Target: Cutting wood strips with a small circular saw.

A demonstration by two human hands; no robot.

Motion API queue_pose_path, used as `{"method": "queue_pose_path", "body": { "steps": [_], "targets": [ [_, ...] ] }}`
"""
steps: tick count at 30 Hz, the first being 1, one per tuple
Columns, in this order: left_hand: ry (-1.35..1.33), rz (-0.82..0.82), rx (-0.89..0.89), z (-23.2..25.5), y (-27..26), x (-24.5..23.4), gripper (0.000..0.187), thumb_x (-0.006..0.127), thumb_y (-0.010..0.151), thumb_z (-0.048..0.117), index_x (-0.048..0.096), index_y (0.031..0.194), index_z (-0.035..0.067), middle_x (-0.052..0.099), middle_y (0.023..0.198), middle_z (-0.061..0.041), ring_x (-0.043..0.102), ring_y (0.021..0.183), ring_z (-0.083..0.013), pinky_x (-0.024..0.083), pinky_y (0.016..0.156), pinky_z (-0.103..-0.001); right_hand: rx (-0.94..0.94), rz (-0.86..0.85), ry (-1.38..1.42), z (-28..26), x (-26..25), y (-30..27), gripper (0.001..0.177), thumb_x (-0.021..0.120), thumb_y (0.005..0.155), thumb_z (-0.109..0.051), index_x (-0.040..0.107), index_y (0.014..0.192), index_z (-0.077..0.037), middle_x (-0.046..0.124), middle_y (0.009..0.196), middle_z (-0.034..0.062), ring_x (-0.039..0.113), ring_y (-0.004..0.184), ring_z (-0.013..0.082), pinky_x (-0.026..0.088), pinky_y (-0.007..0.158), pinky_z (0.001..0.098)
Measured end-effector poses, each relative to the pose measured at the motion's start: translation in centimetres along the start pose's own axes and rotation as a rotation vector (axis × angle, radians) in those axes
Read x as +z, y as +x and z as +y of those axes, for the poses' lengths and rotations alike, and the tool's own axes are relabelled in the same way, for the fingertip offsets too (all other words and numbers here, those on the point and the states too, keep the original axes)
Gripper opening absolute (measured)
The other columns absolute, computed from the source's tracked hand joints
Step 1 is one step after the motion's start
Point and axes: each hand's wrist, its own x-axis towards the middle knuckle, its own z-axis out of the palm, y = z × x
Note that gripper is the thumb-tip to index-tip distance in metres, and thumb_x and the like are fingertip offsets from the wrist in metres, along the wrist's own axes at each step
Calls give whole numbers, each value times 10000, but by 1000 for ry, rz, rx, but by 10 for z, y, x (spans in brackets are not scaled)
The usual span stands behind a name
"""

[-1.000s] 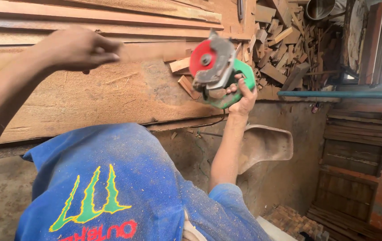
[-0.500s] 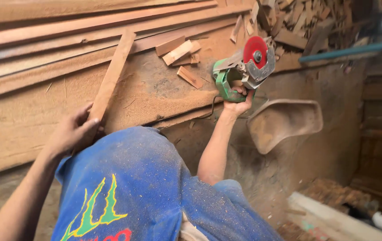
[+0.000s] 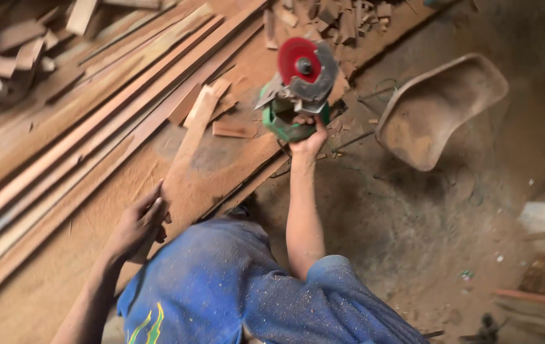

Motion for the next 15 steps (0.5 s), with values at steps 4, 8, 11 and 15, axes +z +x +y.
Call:
{"method": "queue_pose_path", "body": {
  "steps": [4, 8, 11, 15],
  "targets": [
    [-6, -104, 38, 71, 29, 29, 533, 465, 1027, 329, 461, 1554, 254, 587, 748, -51, 527, 525, -155, 487, 471, -321, 48, -56, 23, 6, 1, -3, 146, 671, 899, -120, 626, 1021, -53, 578, 801, 4, 551, 702, 130, 531, 669, 288],
    [54, -186, 98, 113, 69, 61, 585, 400, 1095, 493, 629, 1184, -38, 616, 758, -62, 574, 532, -159, 504, 456, -325, 45, -117, 33, 11, 0, -2, 212, 746, 888, -158, 641, 1043, -60, 585, 805, -2, 556, 706, 121, 537, 671, 284],
    [90, -187, 122, 166, 68, 80, 588, 345, 1019, 573, 660, 1102, 83, 625, 704, -64, 596, 491, -164, 507, 420, -336, 67, -133, 19, 13, 2, -5, 243, 772, 894, -205, 650, 1055, -70, 579, 786, -15, 565, 704, 119, 549, 696, 284],
    [103, -209, 193, 190, 86, 94, 653, 321, 1036, 601, 610, 1063, 17, 605, 700, -77, 589, 480, -170, 503, 411, -342, 112, -130, 10, 14, 9, -12, 238, 789, 888, -247, 644, 1002, -96, 566, 748, -34, 579, 698, 125, 560, 713, 294]
  ]
}}
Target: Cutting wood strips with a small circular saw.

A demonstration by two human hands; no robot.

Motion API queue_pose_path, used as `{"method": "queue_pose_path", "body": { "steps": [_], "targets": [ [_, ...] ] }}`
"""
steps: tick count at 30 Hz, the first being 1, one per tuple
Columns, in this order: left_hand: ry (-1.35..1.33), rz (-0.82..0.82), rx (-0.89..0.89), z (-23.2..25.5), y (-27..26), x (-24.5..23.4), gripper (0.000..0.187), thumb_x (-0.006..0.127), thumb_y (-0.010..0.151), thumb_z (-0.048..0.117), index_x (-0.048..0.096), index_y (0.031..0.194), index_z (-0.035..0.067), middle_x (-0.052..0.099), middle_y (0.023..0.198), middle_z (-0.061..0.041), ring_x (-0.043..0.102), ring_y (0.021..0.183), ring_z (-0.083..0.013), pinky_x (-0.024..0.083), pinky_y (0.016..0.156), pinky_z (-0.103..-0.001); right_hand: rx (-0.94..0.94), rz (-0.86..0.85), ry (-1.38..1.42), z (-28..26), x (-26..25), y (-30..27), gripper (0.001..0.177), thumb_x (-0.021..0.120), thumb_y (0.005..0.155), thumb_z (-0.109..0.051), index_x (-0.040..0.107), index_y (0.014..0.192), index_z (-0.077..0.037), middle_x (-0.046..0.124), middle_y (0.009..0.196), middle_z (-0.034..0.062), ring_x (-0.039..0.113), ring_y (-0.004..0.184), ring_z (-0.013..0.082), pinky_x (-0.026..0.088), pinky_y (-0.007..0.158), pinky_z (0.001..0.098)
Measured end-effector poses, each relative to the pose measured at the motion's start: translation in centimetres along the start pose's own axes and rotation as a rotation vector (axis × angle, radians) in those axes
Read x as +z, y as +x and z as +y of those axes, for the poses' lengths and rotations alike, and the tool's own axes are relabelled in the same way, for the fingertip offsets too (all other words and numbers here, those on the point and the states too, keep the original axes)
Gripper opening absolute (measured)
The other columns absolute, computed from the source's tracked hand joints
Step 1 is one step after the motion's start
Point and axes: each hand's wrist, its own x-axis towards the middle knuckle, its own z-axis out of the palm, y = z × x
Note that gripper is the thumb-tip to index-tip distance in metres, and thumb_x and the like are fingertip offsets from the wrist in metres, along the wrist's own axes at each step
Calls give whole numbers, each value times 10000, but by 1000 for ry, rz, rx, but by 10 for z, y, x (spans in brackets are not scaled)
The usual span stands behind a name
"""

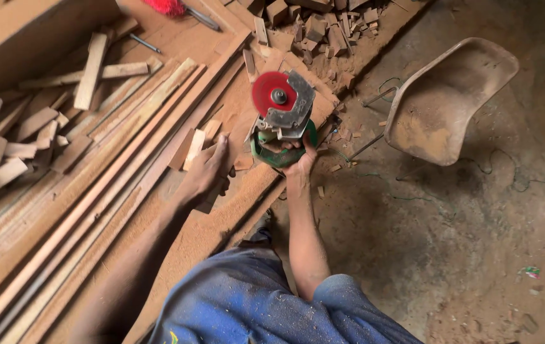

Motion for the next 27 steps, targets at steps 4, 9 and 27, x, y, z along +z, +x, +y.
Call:
{"method": "queue_pose_path", "body": {
  "steps": [4, 9, 27],
  "targets": [
    [84, 15, 26, 23, 10, 5, 672, 312, 1020, 608, 627, 1093, 18, 589, 690, -68, 576, 481, -167, 507, 409, -329, 13, 91, 3, 3, 4, 4, 212, 781, 855, -268, 639, 908, -120, 544, 681, -45, 566, 650, 126, 561, 686, 325],
    [165, 0, 84, 20, 10, 7, 649, 283, 1007, 599, 578, 1298, 100, 574, 664, -72, 590, 485, -154, 516, 396, -323, -78, 159, 39, 10, -7, 5, 151, 756, 923, -188, 663, 987, -88, 559, 746, -32, 527, 661, 108, 503, 648, 260],
    [239, 11, 73, -13, 10, -4, 712, 300, 1034, 552, 476, 1478, 24, 583, 654, -70, 595, 477, -137, 521, 395, -320, -144, 163, 5, 20, 2, -2, 190, 808, 805, -96, 640, 893, -111, 547, 708, -37, 514, 632, 104, 491, 610, 280]
  ]
}}
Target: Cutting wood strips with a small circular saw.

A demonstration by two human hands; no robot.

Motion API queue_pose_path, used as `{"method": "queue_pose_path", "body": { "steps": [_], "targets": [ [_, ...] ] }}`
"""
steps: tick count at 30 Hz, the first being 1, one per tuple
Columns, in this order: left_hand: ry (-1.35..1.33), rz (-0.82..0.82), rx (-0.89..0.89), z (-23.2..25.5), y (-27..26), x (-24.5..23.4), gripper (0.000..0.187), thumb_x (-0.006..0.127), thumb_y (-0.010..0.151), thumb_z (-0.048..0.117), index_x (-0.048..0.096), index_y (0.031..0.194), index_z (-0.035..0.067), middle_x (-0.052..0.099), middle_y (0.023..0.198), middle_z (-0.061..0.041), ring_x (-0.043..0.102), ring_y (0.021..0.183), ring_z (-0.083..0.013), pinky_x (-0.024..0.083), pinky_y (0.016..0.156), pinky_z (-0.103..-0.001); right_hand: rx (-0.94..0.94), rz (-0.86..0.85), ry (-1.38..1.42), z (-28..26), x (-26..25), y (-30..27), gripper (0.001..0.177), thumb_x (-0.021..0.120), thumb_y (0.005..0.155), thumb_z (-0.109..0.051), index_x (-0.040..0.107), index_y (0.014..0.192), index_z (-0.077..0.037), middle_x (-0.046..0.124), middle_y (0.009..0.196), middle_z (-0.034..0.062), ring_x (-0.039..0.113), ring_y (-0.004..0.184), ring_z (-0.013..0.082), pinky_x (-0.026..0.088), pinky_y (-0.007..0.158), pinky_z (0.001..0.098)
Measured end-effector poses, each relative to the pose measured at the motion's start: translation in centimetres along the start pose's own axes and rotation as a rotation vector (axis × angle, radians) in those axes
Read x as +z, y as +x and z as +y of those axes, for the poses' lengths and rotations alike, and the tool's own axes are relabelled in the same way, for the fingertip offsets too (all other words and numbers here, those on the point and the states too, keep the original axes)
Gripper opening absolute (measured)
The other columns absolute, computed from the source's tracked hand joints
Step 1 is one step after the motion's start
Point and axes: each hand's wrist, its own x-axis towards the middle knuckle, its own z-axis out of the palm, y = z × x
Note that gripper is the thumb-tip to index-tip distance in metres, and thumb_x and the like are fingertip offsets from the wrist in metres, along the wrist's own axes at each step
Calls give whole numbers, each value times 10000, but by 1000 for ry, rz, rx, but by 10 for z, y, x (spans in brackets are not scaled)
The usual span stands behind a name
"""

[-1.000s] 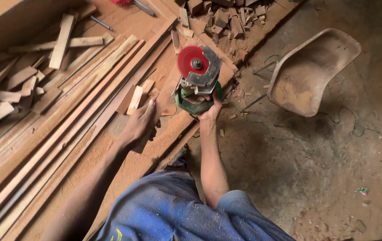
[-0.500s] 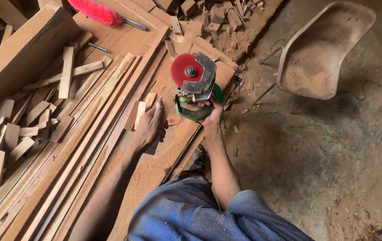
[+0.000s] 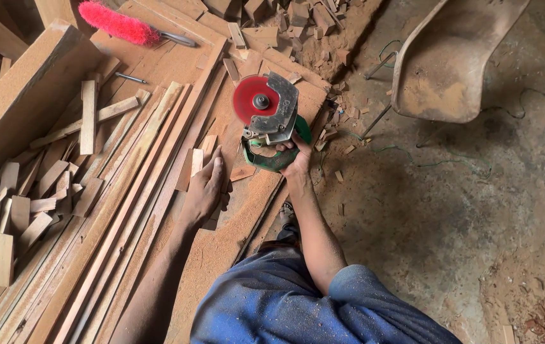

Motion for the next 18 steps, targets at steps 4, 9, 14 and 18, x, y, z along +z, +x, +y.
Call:
{"method": "queue_pose_path", "body": {
  "steps": [4, 9, 14, 18],
  "targets": [
    [0, 2, -14, -9, -2, -1, 735, 321, 1063, 545, 651, 1174, -103, 611, 663, -72, 624, 496, -141, 533, 405, -315, -10, 30, -18, 1, 3, -1, 192, 819, 799, -108, 631, 831, -130, 523, 669, -37, 494, 595, 116, 480, 584, 281],
    [10, 1, -37, -11, -10, -1, 717, 339, 1086, 525, 664, 1224, -99, 627, 687, -64, 631, 506, -136, 544, 421, -313, -19, 20, -13, 2, 3, -1, 204, 824, 806, -108, 623, 822, -136, 520, 674, -37, 488, 595, 108, 477, 583, 280],
    [17, 15, -12, 2, -23, -1, 616, 331, 1050, 467, 292, 1613, 220, 606, 676, -65, 596, 500, -133, 519, 423, -312, -20, 27, 10, 4, 1, 1, 169, 805, 812, -88, 644, 858, -115, 528, 679, -38, 499, 602, 100, 480, 580, 270],
    [-11, 21, 5, -5, -27, 1, 618, 346, 1052, 457, 299, 1618, 211, 584, 673, -64, 575, 501, -136, 501, 425, -308, -30, 7, 47, 4, 5, 0, 152, 793, 829, -79, 658, 897, -95, 553, 712, -33, 511, 625, 85, 484, 589, 264]
  ]
}}
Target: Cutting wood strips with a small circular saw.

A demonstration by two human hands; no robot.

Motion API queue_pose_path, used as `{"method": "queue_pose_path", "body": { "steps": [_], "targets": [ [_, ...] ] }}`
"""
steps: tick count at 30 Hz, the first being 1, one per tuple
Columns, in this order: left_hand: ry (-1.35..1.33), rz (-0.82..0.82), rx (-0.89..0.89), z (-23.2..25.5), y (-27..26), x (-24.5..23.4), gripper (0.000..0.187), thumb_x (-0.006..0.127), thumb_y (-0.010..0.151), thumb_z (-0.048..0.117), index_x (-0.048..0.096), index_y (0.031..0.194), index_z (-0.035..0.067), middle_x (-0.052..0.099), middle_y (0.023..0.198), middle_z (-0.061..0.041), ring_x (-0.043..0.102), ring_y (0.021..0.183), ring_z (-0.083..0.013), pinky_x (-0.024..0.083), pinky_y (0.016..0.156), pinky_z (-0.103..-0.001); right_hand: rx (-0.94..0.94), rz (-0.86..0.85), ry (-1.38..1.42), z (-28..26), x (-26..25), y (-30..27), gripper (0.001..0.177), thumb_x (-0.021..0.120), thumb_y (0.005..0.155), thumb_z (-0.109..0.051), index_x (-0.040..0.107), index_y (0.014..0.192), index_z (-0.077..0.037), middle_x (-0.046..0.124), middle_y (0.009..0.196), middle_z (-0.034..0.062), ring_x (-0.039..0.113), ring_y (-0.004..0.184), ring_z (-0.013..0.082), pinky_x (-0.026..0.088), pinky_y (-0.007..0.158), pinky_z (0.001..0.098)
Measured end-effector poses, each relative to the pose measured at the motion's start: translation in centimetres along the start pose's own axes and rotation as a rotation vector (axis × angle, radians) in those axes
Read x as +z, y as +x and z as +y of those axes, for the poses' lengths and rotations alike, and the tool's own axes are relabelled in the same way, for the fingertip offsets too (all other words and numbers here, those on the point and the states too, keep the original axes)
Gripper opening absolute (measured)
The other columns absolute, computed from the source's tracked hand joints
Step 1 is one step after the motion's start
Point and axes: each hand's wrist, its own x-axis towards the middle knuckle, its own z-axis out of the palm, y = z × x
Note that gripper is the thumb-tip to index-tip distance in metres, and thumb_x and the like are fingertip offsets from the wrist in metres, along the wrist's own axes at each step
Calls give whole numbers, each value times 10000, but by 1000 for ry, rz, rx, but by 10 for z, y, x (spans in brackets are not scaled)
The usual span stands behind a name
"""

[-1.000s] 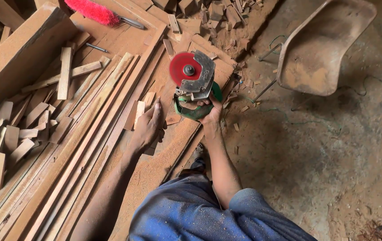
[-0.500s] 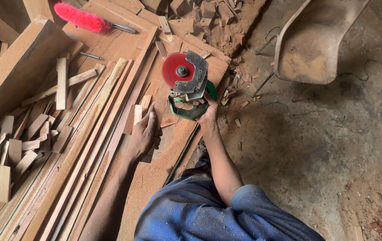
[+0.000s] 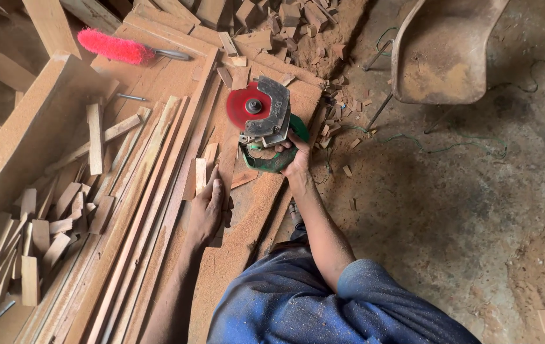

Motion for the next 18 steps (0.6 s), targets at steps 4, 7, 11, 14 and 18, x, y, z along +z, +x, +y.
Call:
{"method": "queue_pose_path", "body": {
  "steps": [4, 7, 11, 14, 18],
  "targets": [
    [4, 14, 19, -1, -6, 1, 611, 352, 1055, 445, 315, 1612, 195, 584, 667, -63, 577, 492, -131, 505, 422, -305, 4, -36, -5, 0, 3, -1, 156, 796, 843, -89, 656, 910, -73, 578, 741, -22, 527, 640, 87, 496, 599, 270],
    [25, 22, 8, -8, -7, 1, 607, 348, 1057, 433, 312, 1611, 187, 567, 653, -65, 577, 470, -134, 509, 416, -307, 2, -40, -11, -1, 3, -1, 158, 799, 846, -91, 658, 912, -62, 579, 740, -18, 530, 638, 90, 500, 599, 273],
    [72, 27, 60, -17, -8, 0, 602, 332, 1054, 411, 307, 1600, 160, 559, 593, -58, 579, 421, -139, 513, 393, -307, 1, -9, -25, 0, -1, 2, 158, 803, 849, -94, 659, 905, -64, 570, 724, -20, 527, 620, 93, 504, 588, 272],
    [46, 21, 73, -21, -13, -1, 599, 330, 1064, 404, 302, 1605, 148, 543, 581, -47, 564, 421, -133, 509, 391, -304, -5, -15, -37, 0, -1, 1, 164, 808, 857, -105, 655, 902, -70, 567, 718, -20, 531, 619, 93, 511, 590, 273],
    [64, 29, 80, -19, -20, -2, 596, 332, 1062, 398, 308, 1602, 147, 552, 596, -38, 556, 417, -133, 493, 382, -301, -10, -20, -36, 1, 2, 0, 164, 804, 849, -105, 658, 915, -72, 586, 741, -19, 542, 631, 82, 515, 587, 263]
  ]
}}
